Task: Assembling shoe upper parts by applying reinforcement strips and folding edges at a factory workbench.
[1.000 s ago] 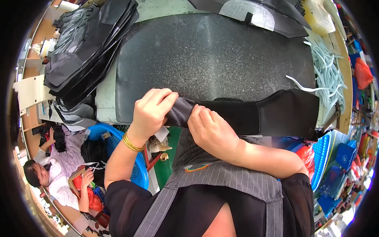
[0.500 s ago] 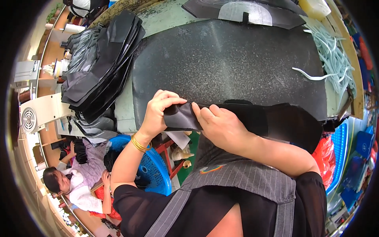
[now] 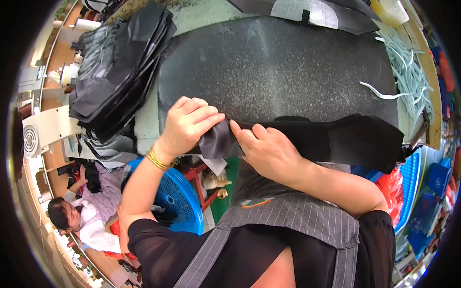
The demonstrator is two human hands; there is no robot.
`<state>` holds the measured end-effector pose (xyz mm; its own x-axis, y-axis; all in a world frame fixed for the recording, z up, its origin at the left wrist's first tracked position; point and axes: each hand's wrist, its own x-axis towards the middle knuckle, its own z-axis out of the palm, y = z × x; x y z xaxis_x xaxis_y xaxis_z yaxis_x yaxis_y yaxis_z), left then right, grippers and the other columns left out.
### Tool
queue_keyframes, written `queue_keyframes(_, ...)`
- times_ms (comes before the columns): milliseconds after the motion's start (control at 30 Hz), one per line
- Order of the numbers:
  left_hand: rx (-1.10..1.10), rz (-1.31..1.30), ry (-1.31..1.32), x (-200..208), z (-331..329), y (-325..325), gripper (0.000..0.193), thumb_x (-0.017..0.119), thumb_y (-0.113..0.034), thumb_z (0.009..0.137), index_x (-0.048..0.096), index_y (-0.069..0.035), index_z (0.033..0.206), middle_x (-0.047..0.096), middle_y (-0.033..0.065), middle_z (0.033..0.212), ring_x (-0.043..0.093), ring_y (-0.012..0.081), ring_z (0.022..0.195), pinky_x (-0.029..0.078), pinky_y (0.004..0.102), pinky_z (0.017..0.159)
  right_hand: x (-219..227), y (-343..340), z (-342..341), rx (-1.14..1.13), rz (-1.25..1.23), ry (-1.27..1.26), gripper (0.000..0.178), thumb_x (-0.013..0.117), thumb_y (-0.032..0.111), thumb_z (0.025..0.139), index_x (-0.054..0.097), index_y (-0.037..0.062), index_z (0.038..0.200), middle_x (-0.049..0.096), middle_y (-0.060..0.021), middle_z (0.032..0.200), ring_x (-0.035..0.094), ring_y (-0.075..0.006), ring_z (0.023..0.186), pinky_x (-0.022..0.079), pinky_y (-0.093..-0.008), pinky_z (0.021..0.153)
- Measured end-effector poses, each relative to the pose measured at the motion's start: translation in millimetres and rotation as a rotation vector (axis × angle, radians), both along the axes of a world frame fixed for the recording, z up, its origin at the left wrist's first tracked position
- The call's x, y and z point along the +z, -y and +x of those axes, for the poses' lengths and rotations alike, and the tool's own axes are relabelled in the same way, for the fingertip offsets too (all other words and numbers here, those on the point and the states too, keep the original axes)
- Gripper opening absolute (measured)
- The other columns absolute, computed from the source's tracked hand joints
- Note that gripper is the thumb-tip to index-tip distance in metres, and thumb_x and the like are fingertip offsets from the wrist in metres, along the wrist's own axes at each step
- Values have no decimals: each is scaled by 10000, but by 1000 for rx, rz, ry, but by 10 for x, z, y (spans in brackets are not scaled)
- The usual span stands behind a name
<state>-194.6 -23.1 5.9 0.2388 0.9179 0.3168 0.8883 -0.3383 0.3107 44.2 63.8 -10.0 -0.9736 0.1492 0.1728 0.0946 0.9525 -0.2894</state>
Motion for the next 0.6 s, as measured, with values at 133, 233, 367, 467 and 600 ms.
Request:
queue_keyframes(133, -201, 204, -477, 55, -1, 25, 231, 671, -172, 752, 736, -68, 948, 656, 12, 1049, 597, 177, 1005, 484, 337, 824, 60, 57, -94, -55, 64, 24, 846, 783, 410, 728, 532, 27, 1440, 473, -9, 869, 523, -135, 750, 463, -279, 606)
queue_keyframes(233, -39, 156, -532, 202, 183, 112, 337, 656, -172, 785, 730, -31, 1081, 654, 60, 1218, 591, 205, 1089, 490, 355, 899, 65, 137, -150, -176, 105, 122, 741, 758, 390, 785, 555, 85, 1429, 514, -23, 830, 566, -138, 688, 465, -297, 559)
queue_keyframes(367, -21, -55, -351, 43, 371, 465, 393, 650, -151, 826, 683, 47, 1163, 684, 158, 1228, 649, 315, 1119, 536, 430, 964, 11, -18, 24, -31, 63, -139, 556, 719, 279, 771, 645, 18, 1257, 521, -12, 819, 565, -151, 707, 460, -265, 577)
queue_keyframes(467, 237, -119, -207, 45, 728, 546, 461, 709, -196, 775, 670, 60, 1158, 664, 194, 1266, 625, 356, 1189, 522, 438, 995, 38, -70, 577, -33, 317, -134, 432, 669, 165, 746, 683, -15, 1139, 606, -49, 918, 632, -191, 825, 537, -282, 694)
queue_keyframes(600, 68, -213, 231, -148, 1141, 346, 625, 653, -379, 924, 558, 26, 1391, 481, 199, 1520, 434, 341, 1432, 335, 462, 1173, 26, -168, 657, 32, 343, -219, 339, 654, 123, 743, 698, -29, 1042, 657, -95, 1003, 668, -230, 927, 577, -321, 810)
